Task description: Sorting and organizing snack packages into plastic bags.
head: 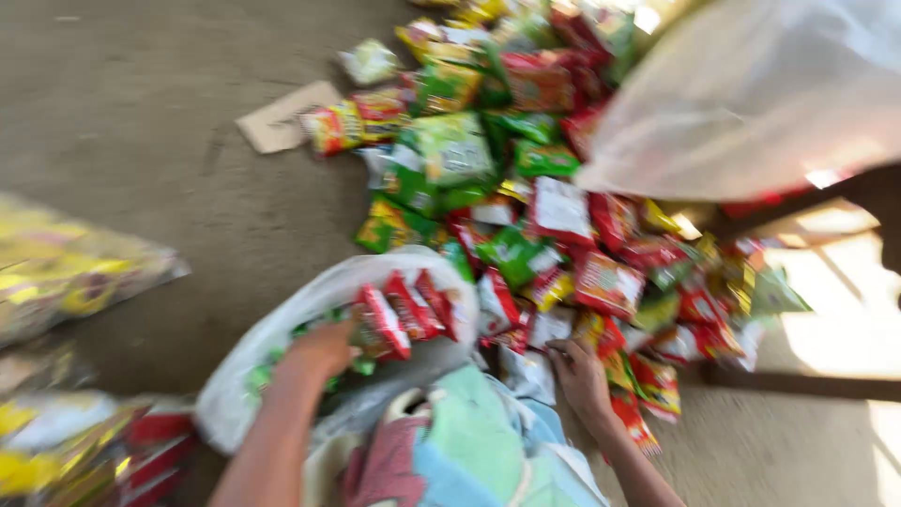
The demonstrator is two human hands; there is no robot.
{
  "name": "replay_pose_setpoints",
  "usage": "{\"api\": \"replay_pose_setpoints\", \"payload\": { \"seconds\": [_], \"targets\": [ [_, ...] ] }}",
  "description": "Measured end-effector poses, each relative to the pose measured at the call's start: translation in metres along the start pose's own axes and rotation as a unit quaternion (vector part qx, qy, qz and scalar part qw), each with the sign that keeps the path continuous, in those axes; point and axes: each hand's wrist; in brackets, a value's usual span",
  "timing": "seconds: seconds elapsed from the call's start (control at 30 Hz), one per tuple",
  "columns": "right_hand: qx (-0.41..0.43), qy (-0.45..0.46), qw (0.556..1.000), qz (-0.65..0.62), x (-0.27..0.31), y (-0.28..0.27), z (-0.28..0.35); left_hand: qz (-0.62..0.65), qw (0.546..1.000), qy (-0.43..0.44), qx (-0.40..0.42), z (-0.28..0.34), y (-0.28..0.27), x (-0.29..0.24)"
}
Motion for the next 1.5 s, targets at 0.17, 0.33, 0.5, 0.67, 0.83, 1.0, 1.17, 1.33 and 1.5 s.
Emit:
{"api": "replay_pose_setpoints", "payload": {
  "seconds": [0.17,0.33,0.5,0.67,0.83,1.0,1.17,1.33,1.5],
  "targets": [
    [0.027,0.126,0.991,-0.038,-0.096,0.014,0.058,-0.015,0.999,-0.017,-0.039,0.056,-0.021,-0.006],
    [0.070,0.186,0.980,-0.025,-0.142,0.060,0.090,-0.001,0.953,0.150,-0.263,0.125,-0.036,-0.068],
    [0.074,0.163,0.984,-0.024,-0.087,0.102,0.059,0.046,0.847,0.417,-0.327,0.165,-0.008,-0.171],
    [0.163,0.232,0.958,0.039,-0.012,0.077,0.019,0.006,0.807,0.496,-0.321,0.162,0.023,-0.232],
    [0.147,0.239,0.959,0.033,-0.059,0.117,0.014,0.096,0.850,0.446,-0.264,0.159,0.028,-0.243],
    [0.103,0.212,0.972,0.000,-0.055,0.102,0.020,0.207,0.838,0.431,-0.264,0.160,0.016,-0.235],
    [0.120,0.218,0.968,-0.022,-0.016,0.056,0.047,0.295,0.852,0.358,-0.241,0.164,0.011,-0.221],
    [0.067,0.227,0.967,-0.096,0.031,-0.031,0.056,0.335,0.846,0.339,-0.238,0.155,0.004,-0.209],
    [-0.135,0.169,0.975,-0.057,-0.014,-0.091,0.027,0.340,0.860,0.316,-0.211,0.154,0.001,-0.208]
  ]
}}
Point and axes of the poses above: each hand's wrist, its own z-axis away from the middle knuckle, its own y-axis out of the palm, x = y × z, and after that the axes turned 13 degrees about x, right-handed
